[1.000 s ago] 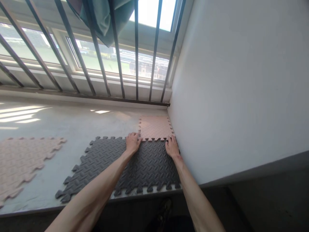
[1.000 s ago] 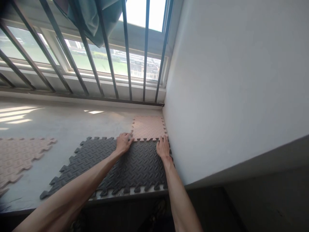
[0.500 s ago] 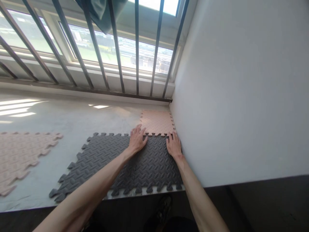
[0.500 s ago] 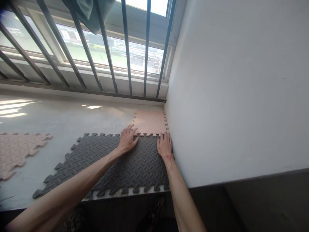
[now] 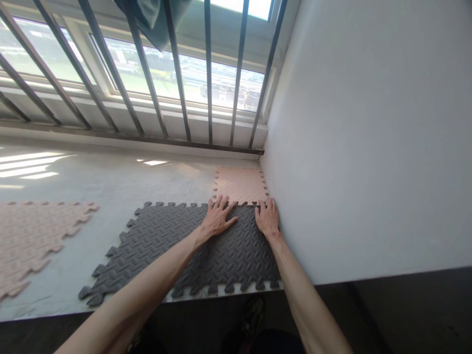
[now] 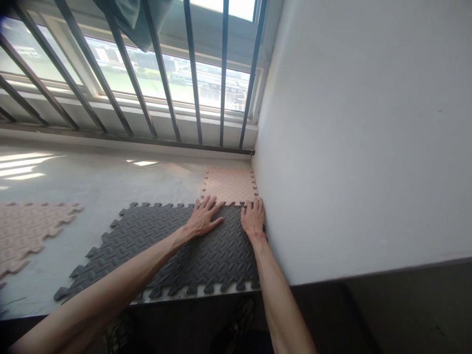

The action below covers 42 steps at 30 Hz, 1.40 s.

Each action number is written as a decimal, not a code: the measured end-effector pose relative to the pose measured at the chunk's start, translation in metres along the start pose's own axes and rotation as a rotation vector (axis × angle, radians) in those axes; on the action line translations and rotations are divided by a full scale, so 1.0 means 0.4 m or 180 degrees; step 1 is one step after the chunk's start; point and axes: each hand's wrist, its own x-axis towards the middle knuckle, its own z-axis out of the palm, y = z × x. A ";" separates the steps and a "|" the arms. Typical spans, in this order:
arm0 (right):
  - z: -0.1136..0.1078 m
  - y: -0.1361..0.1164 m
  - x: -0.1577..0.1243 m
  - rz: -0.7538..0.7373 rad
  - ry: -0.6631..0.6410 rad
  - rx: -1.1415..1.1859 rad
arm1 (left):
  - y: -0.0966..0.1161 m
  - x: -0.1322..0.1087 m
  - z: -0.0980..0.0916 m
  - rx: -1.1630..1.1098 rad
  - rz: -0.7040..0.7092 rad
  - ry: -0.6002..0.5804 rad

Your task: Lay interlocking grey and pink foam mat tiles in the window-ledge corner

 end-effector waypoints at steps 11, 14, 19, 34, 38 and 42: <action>-0.003 0.017 -0.042 -0.0212 -0.0125 0.0102 | 0.004 -0.027 0.000 0.0119 0.0242 0.0096; 0.008 -0.009 -0.056 -0.0555 -0.0196 0.0318 | 0.024 -0.013 0.010 0.0094 0.0401 0.0093; 0.031 -0.048 -0.071 -0.0511 -0.0380 0.0630 | 0.041 0.005 0.044 -0.0028 0.0265 -0.0127; 0.057 -0.019 -0.087 -0.0081 -0.0245 0.0411 | 0.031 -0.021 0.060 -0.0179 -0.0165 0.0144; 0.065 -0.017 -0.086 -0.0005 -0.0240 0.0384 | 0.032 -0.033 0.058 -0.0166 -0.0296 0.0180; 0.063 -0.029 -0.078 0.0203 -0.0583 0.0113 | 0.037 -0.052 0.029 -0.0022 -0.0415 -0.0139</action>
